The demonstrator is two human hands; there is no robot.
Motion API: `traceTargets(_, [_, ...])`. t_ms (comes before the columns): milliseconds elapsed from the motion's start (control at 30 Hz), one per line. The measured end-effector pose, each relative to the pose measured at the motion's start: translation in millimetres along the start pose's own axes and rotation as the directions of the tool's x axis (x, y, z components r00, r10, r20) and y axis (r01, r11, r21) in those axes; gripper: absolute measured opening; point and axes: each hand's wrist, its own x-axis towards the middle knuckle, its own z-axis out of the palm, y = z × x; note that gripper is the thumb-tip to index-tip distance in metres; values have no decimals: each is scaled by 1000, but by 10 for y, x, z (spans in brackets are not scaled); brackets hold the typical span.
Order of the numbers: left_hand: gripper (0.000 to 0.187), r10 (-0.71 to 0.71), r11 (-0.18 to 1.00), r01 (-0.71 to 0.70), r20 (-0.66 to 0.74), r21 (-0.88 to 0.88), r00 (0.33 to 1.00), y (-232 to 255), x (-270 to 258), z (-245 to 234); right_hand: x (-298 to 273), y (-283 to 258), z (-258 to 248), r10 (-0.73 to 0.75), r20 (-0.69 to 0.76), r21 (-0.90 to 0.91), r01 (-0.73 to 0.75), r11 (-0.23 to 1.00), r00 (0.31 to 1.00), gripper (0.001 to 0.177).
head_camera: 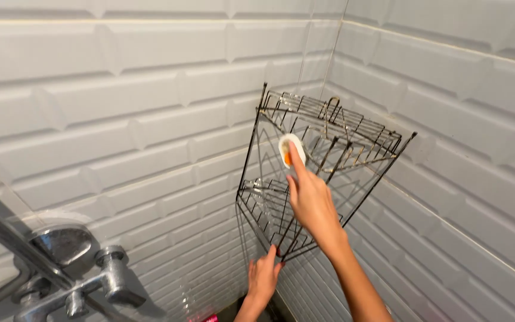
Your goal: Scrubbing a metal shower rack with a brush, rinsing it with a handheld shower head, and attempting to mount it back on the wall.
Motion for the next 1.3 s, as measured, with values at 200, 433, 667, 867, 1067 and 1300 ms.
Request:
traceTargets(200, [48, -35, 991, 38, -30, 125, 999, 21, 77, 72, 230, -234, 85, 115, 113, 74, -123, 990, 987, 73])
traceTargets(433, [35, -47, 998, 49, -63, 31, 997, 16, 84, 126, -268, -289, -297, 227, 115, 174, -245, 954, 967, 66])
traceTargets(667, [44, -5, 997, 13, -104, 70, 995, -33, 65, 158, 189, -411, -61, 211, 131, 204, -235, 950, 969, 65])
traceTargets(867, [35, 8, 999, -4, -104, 43, 995, 3, 19, 104, -202, -248, -349, 178, 76, 104, -185, 977, 981, 59])
traceTargets(1067, [44, -5, 999, 8, -71, 52, 997, 28, -8, 66, 175, -14, 103, 121, 68, 105, -128, 986, 990, 59])
traceTargets(1300, [38, -25, 997, 28, -41, 72, 999, 33, -4, 36, 164, -139, -65, 135, 146, 128, -154, 980, 980, 56])
